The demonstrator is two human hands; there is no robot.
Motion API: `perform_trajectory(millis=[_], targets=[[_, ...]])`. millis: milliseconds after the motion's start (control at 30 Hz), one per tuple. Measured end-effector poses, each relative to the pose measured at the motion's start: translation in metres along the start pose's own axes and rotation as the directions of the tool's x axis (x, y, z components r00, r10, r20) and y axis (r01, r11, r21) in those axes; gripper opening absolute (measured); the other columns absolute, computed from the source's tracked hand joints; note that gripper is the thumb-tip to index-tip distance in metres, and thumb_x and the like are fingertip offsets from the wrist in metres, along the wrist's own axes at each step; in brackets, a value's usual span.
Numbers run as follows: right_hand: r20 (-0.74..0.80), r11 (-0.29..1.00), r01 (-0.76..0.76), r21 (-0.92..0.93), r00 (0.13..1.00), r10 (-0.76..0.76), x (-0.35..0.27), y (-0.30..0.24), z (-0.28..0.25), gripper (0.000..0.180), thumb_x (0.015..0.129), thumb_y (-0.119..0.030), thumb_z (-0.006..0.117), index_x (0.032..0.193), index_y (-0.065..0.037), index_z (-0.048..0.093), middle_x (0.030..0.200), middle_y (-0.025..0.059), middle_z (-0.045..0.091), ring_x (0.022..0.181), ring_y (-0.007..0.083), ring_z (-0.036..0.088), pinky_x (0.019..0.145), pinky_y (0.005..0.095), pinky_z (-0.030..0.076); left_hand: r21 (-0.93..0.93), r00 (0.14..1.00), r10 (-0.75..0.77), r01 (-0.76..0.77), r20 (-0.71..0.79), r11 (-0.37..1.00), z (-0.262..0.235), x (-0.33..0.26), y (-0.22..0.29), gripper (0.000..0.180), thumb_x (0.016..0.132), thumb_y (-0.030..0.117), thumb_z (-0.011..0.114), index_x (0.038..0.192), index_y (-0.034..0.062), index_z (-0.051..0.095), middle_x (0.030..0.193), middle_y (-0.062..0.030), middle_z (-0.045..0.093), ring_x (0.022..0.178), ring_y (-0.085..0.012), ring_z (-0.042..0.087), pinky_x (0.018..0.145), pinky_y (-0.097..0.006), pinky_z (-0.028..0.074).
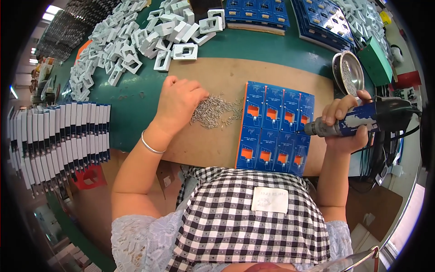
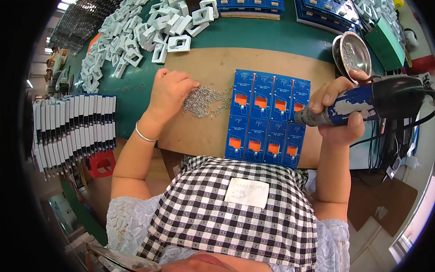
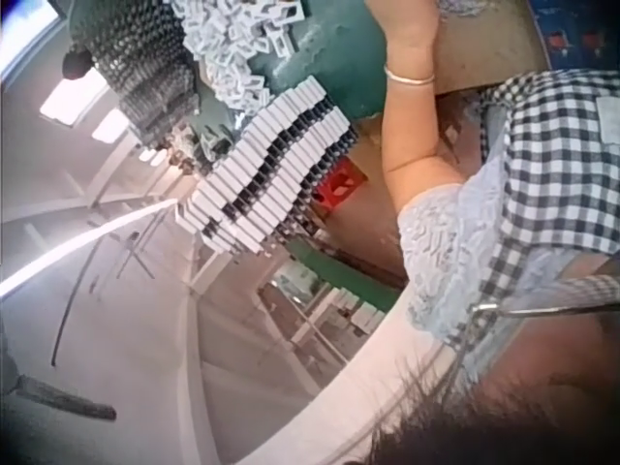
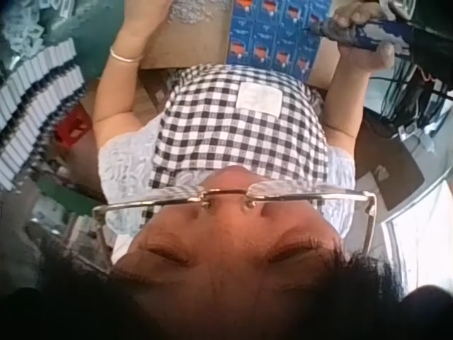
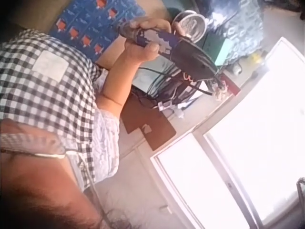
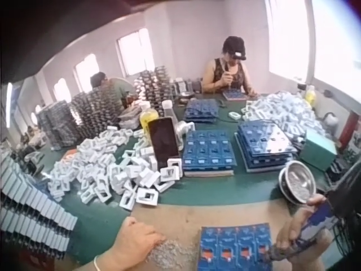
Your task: The person assembles small electronic components by placing circuit boards into a jig, then securing them with screws using an electric screwdriver.
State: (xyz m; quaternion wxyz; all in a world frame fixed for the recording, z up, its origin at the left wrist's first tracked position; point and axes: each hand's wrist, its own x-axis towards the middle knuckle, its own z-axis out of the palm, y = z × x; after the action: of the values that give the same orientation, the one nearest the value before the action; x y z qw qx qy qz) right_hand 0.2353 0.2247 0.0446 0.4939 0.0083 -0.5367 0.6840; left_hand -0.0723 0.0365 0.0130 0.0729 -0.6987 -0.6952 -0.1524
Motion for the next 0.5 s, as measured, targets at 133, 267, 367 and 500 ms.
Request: perform_trajectory(millis=[133, 267, 367, 500], targets=[[-0.061, 1.000, 0.015, 0.008, 0.998, -0.015, -0.006, -0.003, -0.001, 0.069, 0.083, -0.043, 0.063, 0.134, -0.005, 0.036, 0.080, 0.0114, 0.055, 0.063, 0.0226, 0.060, 0.060, 0.0362, 0.051, 0.016, 0.997, 0.021, -0.022, 0.073, 1.000, -0.003, 0.007, 0.000, 0.008, 0.078, 0.011, 0.070, 0.082, 0.0130, 0.064, 0.081, -0.0004, 0.061, 0.082, -0.0208, 0.058, 0.081, -0.037, 0.037], [-0.286, 0.991, -0.061, 0.117, 0.954, 0.092, -0.006, -0.002, -0.004, 0.053, 0.087, -0.037, 0.059, 0.129, -0.010, 0.040, 0.081, 0.0103, 0.055, 0.069, 0.0227, 0.059, 0.065, 0.0383, 0.051, -0.041, 0.991, 0.067, -0.063, 0.115, 0.997, -0.010, 0.008, -0.005, 0.006, 0.080, 0.010, 0.068, 0.083, 0.0112, 0.062, 0.079, -0.0019, 0.058, 0.082, -0.0226, 0.056, 0.082, -0.037, 0.036], [-0.565, 0.978, -0.084, 0.190, 0.805, 0.179, -0.007, 0.003, -0.011, 0.041, 0.090, -0.035, 0.056, 0.120, -0.010, 0.044, 0.080, 0.0094, 0.056, 0.069, 0.0225, 0.058, 0.066, 0.0394, 0.050, -0.108, 0.989, -0.035, 0.051, 0.144, 0.993, -0.011, 0.005, -0.001, 0.006, 0.080, 0.010, 0.066, 0.085, 0.0089, 0.062, 0.083, -0.0041, 0.061, 0.085, -0.0238, 0.057, 0.083, -0.038, 0.038], [-0.579, 0.984, -0.015, 0.177, 0.807, 0.117, -0.019, -0.007, -0.012, 0.039, 0.091, -0.035, 0.055, 0.119, -0.009, 0.046, 0.080, 0.0097, 0.056, 0.067, 0.0225, 0.058, 0.066, 0.0392, 0.050, -0.447, 0.983, -0.181, 0.174, 0.027, 0.877, -0.008, 0.007, 0.043, 0.008, 0.080, 0.007, 0.068, 0.088, 0.0071, 0.064, 0.088, -0.0070, 0.065, 0.086, -0.0267, 0.060, 0.081, -0.038, 0.044]])
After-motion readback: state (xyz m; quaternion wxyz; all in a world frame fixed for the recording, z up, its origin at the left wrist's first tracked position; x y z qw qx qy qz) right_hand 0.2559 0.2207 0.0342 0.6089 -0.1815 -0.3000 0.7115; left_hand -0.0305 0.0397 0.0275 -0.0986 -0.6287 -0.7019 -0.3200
